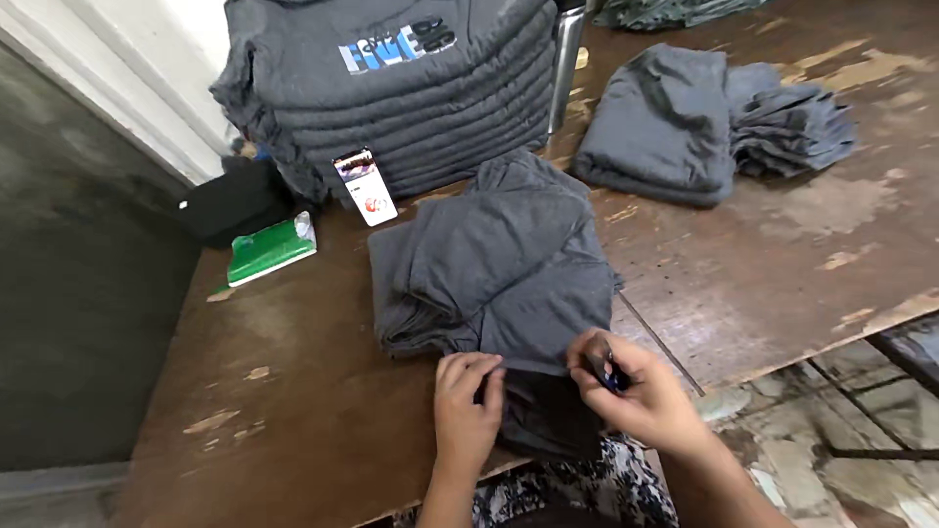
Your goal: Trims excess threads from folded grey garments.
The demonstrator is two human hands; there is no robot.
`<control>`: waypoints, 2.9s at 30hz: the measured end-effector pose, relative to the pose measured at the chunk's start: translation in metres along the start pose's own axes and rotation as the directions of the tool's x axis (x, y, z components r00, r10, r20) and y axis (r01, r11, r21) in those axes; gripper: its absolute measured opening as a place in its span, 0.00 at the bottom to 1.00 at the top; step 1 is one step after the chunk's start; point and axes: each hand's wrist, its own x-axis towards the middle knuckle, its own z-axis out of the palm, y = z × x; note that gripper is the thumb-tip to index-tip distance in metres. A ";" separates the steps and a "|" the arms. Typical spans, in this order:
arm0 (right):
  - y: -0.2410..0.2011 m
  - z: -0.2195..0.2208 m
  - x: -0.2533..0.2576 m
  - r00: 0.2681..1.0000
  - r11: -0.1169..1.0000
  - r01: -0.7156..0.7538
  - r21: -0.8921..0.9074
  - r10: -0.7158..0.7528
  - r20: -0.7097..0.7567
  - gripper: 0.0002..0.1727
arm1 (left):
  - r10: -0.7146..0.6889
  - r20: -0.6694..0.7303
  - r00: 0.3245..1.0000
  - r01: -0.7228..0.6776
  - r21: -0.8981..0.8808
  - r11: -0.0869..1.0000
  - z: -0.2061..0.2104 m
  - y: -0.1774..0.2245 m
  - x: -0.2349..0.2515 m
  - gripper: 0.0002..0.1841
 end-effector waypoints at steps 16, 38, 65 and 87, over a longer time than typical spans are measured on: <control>0.021 0.043 0.028 0.987 0.975 -0.063 -0.212 0.092 0.129 0.12 | -0.537 0.296 0.790 0.394 -0.916 0.075 -0.007 0.011 0.005 0.17; 0.006 0.077 0.023 0.980 0.977 0.190 -0.101 -0.195 -0.042 0.06 | -0.274 0.106 0.956 0.211 -0.898 0.387 0.006 -0.005 -0.024 0.18; 0.000 0.046 -0.007 0.962 0.898 -0.002 -0.440 0.122 0.244 0.24 | -0.600 0.142 0.787 0.317 -0.928 0.197 0.001 0.013 -0.014 0.04; -0.002 0.060 -0.008 0.986 0.901 -0.075 -0.427 0.132 0.105 0.29 | -0.519 0.196 0.832 0.366 -0.897 0.248 -0.005 0.004 0.007 0.11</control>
